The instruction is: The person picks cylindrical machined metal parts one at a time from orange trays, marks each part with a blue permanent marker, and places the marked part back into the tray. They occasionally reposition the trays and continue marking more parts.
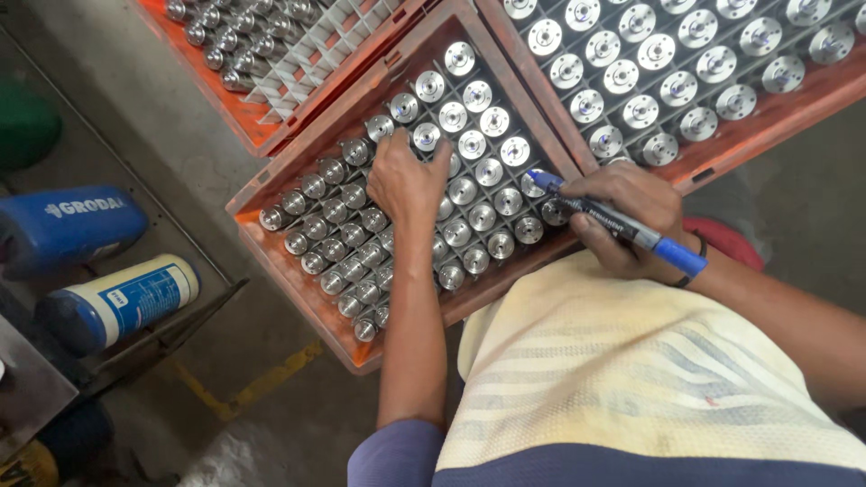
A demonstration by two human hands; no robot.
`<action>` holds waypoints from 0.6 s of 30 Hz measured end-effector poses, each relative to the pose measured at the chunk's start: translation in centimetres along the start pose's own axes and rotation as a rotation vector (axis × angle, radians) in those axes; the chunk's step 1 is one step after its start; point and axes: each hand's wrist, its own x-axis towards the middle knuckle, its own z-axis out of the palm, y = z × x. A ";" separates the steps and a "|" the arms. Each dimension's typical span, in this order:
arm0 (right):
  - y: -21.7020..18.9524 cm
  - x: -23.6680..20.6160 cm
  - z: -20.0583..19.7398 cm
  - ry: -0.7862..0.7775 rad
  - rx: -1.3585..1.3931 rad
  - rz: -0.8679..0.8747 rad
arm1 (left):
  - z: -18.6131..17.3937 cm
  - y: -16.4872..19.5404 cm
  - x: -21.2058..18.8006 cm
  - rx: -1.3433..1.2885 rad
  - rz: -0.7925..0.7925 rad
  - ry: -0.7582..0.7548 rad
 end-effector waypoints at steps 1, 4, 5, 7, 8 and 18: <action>0.2 0.5 -0.3 -0.003 -0.005 -0.011 | -0.6 -0.2 0.1 -0.045 0.013 -0.005; 0.6 1.8 -0.7 0.023 -0.005 -0.003 | -3.8 -1.4 0.6 -0.320 0.063 0.042; 0.6 2.2 -0.5 0.009 0.003 -0.033 | -5.0 -1.9 0.4 -0.503 0.068 0.068; 0.5 3.0 0.2 -0.036 0.036 -0.071 | -5.7 -2.2 -0.3 -1.035 -0.065 -0.026; 0.4 3.3 0.7 -0.093 0.044 -0.133 | -5.6 -2.2 -0.8 -1.384 -0.209 -0.138; 0.6 3.8 4.2 -0.259 0.076 -0.239 | 1.0 0.4 -4.5 -1.696 -0.535 -0.257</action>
